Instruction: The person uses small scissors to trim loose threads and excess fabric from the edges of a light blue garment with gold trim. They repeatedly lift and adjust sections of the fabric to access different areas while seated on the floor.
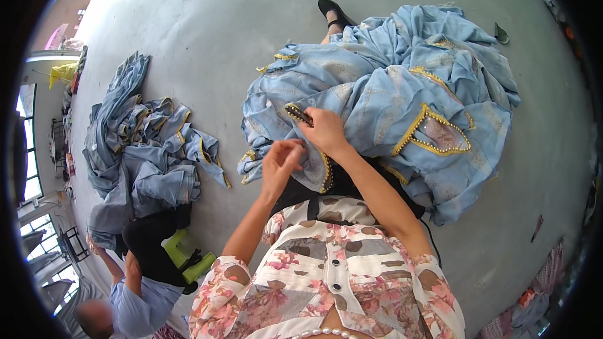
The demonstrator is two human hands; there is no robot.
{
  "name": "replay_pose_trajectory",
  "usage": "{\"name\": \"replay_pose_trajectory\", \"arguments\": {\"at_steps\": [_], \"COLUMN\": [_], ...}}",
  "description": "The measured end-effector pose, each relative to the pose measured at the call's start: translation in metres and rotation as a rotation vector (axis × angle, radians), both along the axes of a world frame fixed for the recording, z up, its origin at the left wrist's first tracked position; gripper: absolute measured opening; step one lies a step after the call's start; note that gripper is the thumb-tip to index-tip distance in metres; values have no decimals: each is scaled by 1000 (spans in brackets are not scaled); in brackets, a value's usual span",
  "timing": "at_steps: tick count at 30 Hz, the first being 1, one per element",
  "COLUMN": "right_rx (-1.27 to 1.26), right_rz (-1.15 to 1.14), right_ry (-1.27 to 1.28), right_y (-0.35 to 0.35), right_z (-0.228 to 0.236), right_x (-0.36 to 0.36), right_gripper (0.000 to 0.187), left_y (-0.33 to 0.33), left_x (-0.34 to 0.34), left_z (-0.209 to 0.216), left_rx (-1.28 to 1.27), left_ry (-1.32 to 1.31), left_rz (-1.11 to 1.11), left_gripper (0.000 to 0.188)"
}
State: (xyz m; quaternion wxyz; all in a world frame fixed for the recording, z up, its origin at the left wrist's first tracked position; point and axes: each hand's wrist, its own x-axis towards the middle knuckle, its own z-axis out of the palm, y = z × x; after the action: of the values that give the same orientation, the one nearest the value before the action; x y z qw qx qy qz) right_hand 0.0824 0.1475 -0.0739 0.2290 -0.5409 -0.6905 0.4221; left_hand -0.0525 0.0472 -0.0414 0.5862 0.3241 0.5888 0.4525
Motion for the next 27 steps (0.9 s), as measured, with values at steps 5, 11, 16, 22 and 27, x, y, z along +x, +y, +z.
{"name": "replay_pose_trajectory", "arguments": {"at_steps": [5, 11, 16, 22, 27], "right_rx": [-208, -152, -15, 242, 154], "right_rz": [-79, -133, -140, -125, -85], "right_ry": [423, 441, 324, 121, 103], "right_y": [-17, -33, -42, -36, -25], "right_z": [33, 54, 60, 106, 116], "right_x": [15, 32, 45, 94, 120], "right_gripper": [21, 18, 17, 28, 25], "left_y": [43, 57, 62, 66, 72], "left_x": [1, 29, 54, 59, 61], "left_z": [5, 6, 21, 23, 30], "left_rx": [147, 273, 316, 409, 340], "left_ry": [190, 79, 25, 45, 23], "left_rz": [67, -2, 21, -194, -321], "left_gripper": [35, 30, 22, 28, 33]}}
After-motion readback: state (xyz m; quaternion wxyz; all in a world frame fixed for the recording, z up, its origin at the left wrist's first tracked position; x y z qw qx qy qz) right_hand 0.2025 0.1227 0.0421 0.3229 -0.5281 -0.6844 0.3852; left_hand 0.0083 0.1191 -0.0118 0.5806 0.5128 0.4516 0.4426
